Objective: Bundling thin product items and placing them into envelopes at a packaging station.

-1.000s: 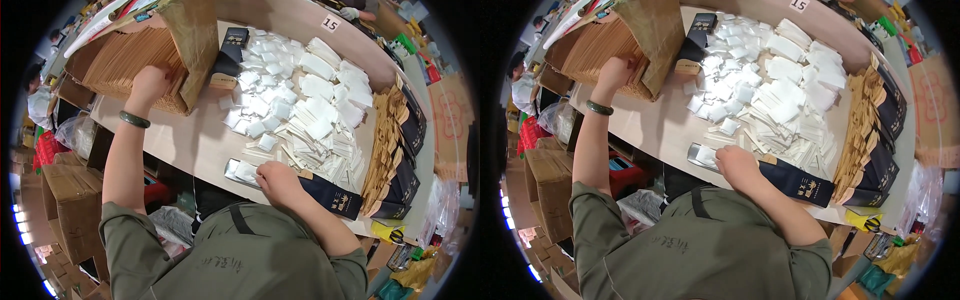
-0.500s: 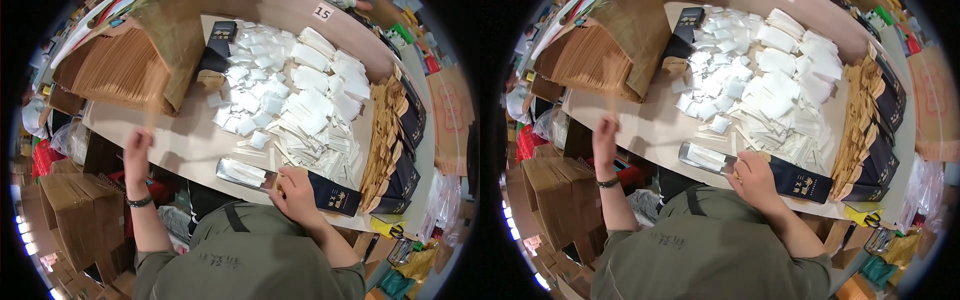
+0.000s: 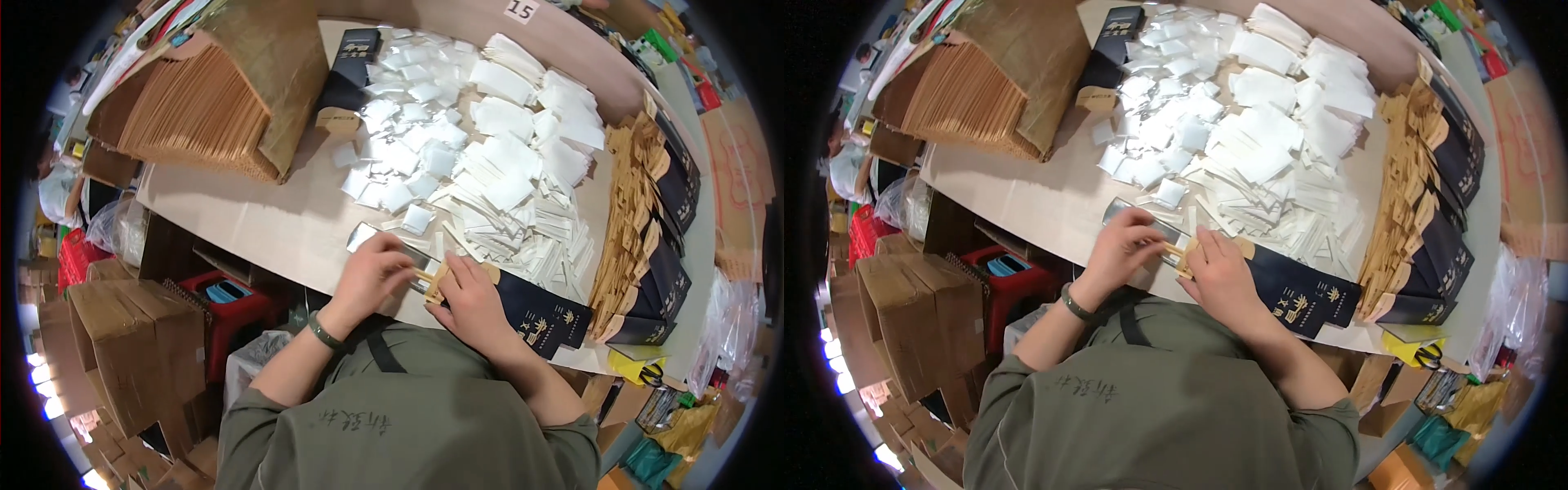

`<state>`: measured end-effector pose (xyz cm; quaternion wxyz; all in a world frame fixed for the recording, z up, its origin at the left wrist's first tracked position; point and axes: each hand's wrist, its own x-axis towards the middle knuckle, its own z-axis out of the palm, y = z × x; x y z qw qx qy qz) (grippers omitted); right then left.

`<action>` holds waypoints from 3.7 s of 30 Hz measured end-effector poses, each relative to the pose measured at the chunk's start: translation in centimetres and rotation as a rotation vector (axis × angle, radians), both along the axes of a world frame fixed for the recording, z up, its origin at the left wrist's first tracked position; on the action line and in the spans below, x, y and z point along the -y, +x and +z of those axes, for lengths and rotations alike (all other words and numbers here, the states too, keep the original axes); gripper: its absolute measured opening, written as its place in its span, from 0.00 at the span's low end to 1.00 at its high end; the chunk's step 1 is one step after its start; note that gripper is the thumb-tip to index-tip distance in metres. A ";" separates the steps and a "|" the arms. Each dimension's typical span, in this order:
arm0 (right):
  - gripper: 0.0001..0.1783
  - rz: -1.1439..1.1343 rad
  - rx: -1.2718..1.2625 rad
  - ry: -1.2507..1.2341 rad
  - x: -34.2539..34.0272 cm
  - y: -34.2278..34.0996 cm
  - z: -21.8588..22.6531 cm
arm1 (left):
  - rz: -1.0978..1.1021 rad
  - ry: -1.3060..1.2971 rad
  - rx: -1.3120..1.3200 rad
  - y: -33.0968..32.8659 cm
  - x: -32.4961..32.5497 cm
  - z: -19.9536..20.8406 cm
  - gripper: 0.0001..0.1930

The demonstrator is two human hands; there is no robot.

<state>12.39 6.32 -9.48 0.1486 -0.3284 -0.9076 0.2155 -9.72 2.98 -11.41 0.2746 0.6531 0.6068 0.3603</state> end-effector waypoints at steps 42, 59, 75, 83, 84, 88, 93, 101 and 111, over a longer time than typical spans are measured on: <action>0.14 -0.486 0.166 -0.272 -1.2 2.6 -1.0 | -0.090 -0.211 -0.318 -0.3 1.5 2.1 0.32; 0.11 -0.313 0.165 -0.088 -6.3 -0.7 -1.2 | -0.001 -0.067 -0.333 -3.2 -9.3 0.5 0.25; 0.03 0.265 0.278 0.214 -18.8 5.3 2.0 | -0.024 0.176 -0.392 -1.4 0.5 1.9 0.19; 0.06 -0.101 -0.204 -0.526 -5.7 -3.2 3.1 | 0.625 0.409 -0.629 -18.8 -7.6 10.4 0.10; 0.06 -0.041 -0.125 -0.487 -3.9 -4.8 1.7 | 0.635 0.410 -0.633 -20.2 -9.0 10.3 0.10; 0.06 0.075 -0.068 -0.107 -0.4 -5.8 0.2 | 0.465 -0.043 -0.702 -22.8 -11.2 9.9 0.11; 0.05 -0.005 -0.110 -0.260 -1.6 -4.7 1.2 | 0.441 -0.014 -0.729 -23.1 -10.9 9.9 0.12; 0.15 -0.133 -0.234 0.081 -0.5 -4.7 -0.8 | 0.733 0.326 0.152 -19.5 -2.4 6.1 0.09; 0.18 0.038 -0.018 0.034 0.2 1.5 0.0 | 0.023 -0.518 0.156 -14.2 1.6 1.8 0.03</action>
